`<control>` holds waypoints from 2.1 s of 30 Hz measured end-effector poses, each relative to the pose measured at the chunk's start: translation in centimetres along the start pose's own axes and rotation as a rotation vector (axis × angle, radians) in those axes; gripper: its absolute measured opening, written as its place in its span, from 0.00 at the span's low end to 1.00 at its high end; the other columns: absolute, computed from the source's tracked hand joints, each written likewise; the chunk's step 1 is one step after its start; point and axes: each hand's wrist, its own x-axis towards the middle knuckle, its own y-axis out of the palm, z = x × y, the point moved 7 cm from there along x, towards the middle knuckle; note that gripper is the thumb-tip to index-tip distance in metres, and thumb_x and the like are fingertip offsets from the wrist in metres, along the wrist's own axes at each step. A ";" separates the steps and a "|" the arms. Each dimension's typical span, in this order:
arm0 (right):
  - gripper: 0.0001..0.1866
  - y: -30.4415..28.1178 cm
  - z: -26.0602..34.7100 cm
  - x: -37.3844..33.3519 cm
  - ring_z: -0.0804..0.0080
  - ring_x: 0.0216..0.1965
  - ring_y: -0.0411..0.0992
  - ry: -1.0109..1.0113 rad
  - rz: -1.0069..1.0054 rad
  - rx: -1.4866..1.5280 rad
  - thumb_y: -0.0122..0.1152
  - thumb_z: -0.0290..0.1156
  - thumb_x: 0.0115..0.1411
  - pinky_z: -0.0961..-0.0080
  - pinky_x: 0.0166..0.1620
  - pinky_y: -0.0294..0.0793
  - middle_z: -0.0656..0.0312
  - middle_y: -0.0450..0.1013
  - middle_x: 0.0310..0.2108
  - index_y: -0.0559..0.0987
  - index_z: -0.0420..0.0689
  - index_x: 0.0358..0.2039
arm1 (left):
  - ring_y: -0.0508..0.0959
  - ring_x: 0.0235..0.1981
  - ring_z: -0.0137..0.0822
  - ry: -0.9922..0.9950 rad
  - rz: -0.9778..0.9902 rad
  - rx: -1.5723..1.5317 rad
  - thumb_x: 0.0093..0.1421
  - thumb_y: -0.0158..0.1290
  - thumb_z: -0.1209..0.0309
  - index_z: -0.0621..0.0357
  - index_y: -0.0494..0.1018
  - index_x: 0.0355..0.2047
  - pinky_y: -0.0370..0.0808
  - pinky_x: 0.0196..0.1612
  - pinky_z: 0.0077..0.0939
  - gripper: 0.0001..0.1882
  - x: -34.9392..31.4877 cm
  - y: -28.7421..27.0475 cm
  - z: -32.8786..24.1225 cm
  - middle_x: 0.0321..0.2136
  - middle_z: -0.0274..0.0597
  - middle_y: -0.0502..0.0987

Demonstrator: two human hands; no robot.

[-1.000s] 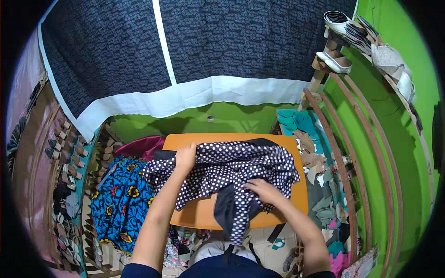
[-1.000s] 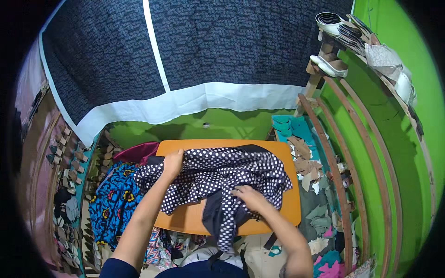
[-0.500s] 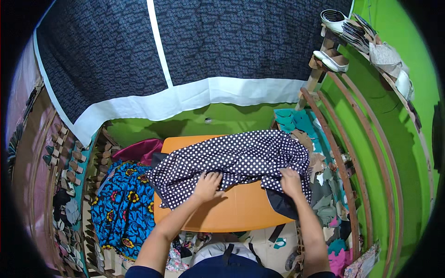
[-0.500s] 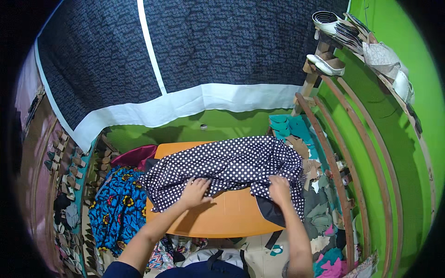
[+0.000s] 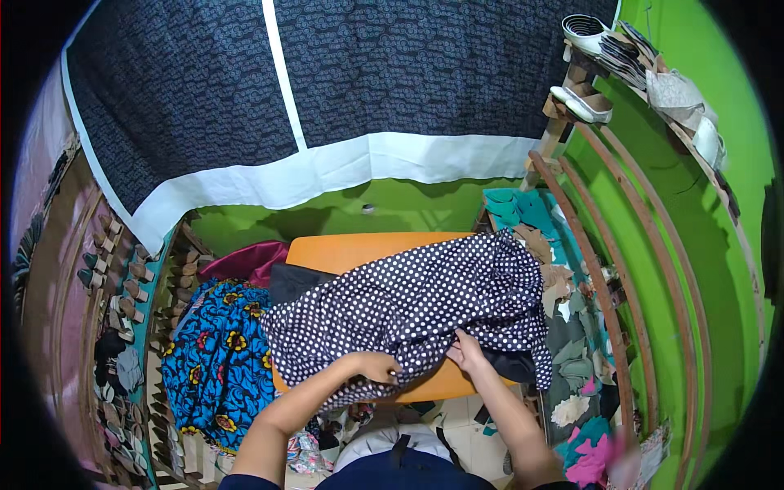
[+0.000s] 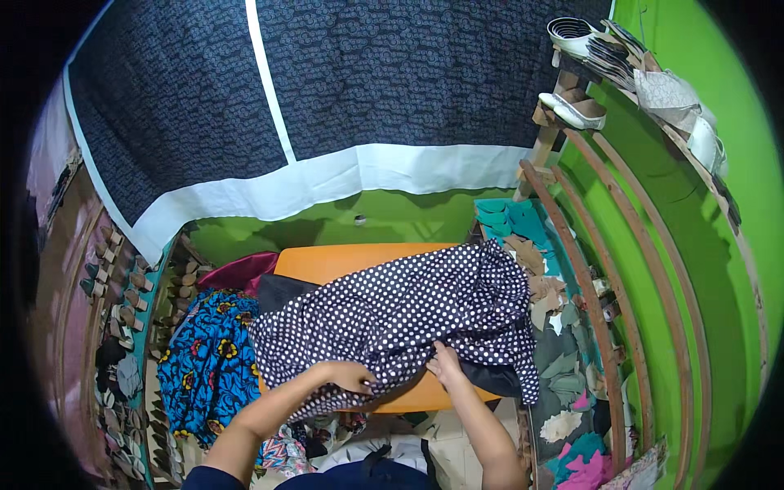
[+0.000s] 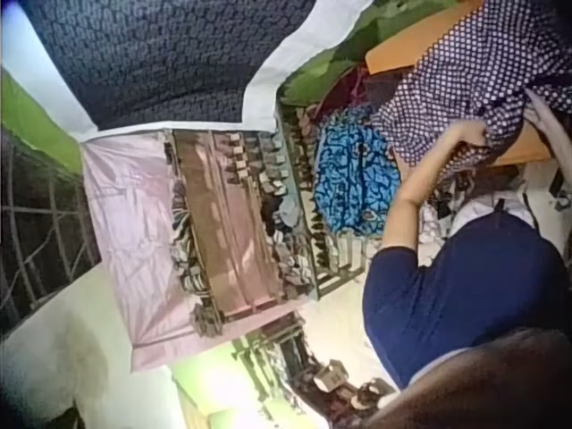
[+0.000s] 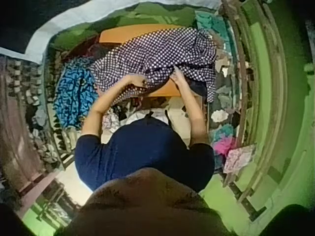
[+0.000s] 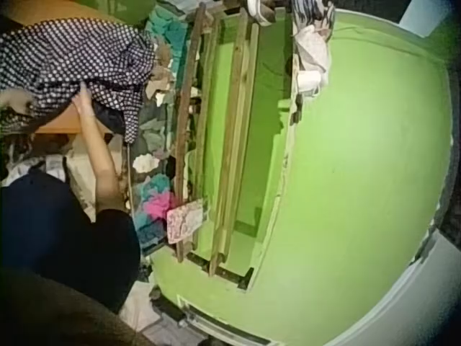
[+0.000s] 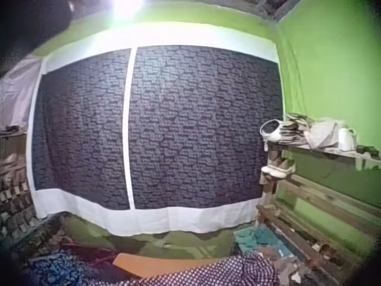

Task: Fold a piece of polka-dot fabric on a table.

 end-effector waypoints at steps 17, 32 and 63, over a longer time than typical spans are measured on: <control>0.06 -8.6 -1.4 -6.4 0.73 0.27 0.74 0.279 0.245 -0.069 0.57 0.33 0.52 0.77 0.34 0.76 0.61 0.74 0.27 0.75 0.45 0.28 | 0.60 0.55 0.42 -0.691 -1.175 0.348 0.49 0.54 0.58 0.64 0.53 0.54 0.52 0.58 0.44 0.36 -4.9 -11.6 11.4 0.51 0.51 0.62; 0.18 -8.7 8.5 -3.8 0.58 0.47 0.66 -0.276 0.223 0.607 0.43 0.34 0.54 0.58 0.52 0.63 0.53 0.68 0.45 0.71 0.38 0.42 | 0.71 0.25 0.28 -0.333 -0.615 -0.431 0.52 0.51 0.62 0.65 0.72 0.32 0.67 0.30 0.25 0.16 -9.0 -8.8 11.0 0.22 0.39 0.74; 0.20 1.1 10.9 -3.5 0.59 0.33 0.72 -0.381 -0.109 0.040 0.49 0.22 0.48 0.65 0.33 0.76 0.46 0.67 0.37 0.61 0.31 0.44 | 0.73 0.22 0.32 -0.332 -1.039 -0.972 0.54 0.48 0.59 0.67 0.71 0.37 0.71 0.31 0.24 0.20 -6.3 -6.0 14.4 0.24 0.41 0.75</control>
